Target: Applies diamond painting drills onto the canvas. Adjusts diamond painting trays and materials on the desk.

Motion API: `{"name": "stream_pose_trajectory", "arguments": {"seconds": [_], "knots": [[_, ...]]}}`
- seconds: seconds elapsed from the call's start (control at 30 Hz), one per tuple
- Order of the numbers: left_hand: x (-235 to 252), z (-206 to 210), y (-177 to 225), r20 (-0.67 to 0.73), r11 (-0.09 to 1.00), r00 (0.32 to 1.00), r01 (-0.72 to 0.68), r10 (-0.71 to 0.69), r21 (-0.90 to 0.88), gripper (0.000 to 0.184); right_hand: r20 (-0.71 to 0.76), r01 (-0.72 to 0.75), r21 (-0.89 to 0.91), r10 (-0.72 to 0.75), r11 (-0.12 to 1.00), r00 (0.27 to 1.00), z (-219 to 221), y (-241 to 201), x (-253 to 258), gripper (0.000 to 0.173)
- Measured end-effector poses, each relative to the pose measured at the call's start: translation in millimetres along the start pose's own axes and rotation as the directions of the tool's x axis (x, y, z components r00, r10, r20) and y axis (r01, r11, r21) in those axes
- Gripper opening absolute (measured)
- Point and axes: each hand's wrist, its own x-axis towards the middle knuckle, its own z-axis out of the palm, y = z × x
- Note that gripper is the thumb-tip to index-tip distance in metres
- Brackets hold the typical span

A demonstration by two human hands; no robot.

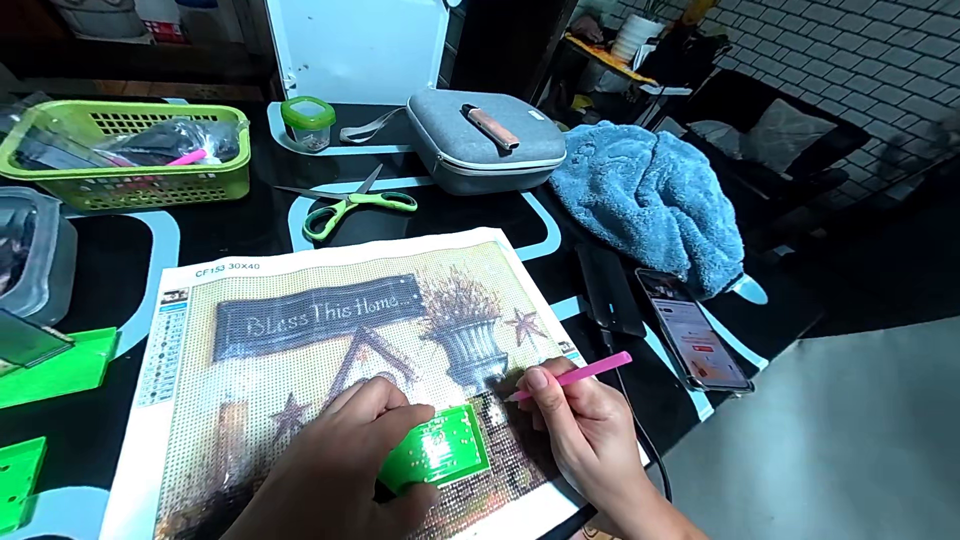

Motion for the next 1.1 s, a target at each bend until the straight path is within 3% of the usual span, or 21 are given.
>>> {"name": "stream_pose_trajectory", "arguments": {"seconds": [0.17,0.33,1.1], "knots": [[0.0,4.0,-3.3,-0.049,0.999,0.998,-0.035,0.037,0.024,0.049,0.002,-0.022,-0.019,0.022,1.000,1.000,-3.8,-5.9,5.8,0.034],[-0.9,8.1,-5.3,-0.083,0.998,0.995,-0.044,0.047,0.044,0.048,0.069,0.016,0.113,-0.023,0.994,0.997,10.3,-23.9,7.6,0.034],[0.2,12.5,-5.4,-0.122,0.995,0.990,-0.056,0.066,0.080,0.045,0.171,0.107,0.118,-0.126,0.987,0.977,29.5,-21.8,5.4,0.034]]}}
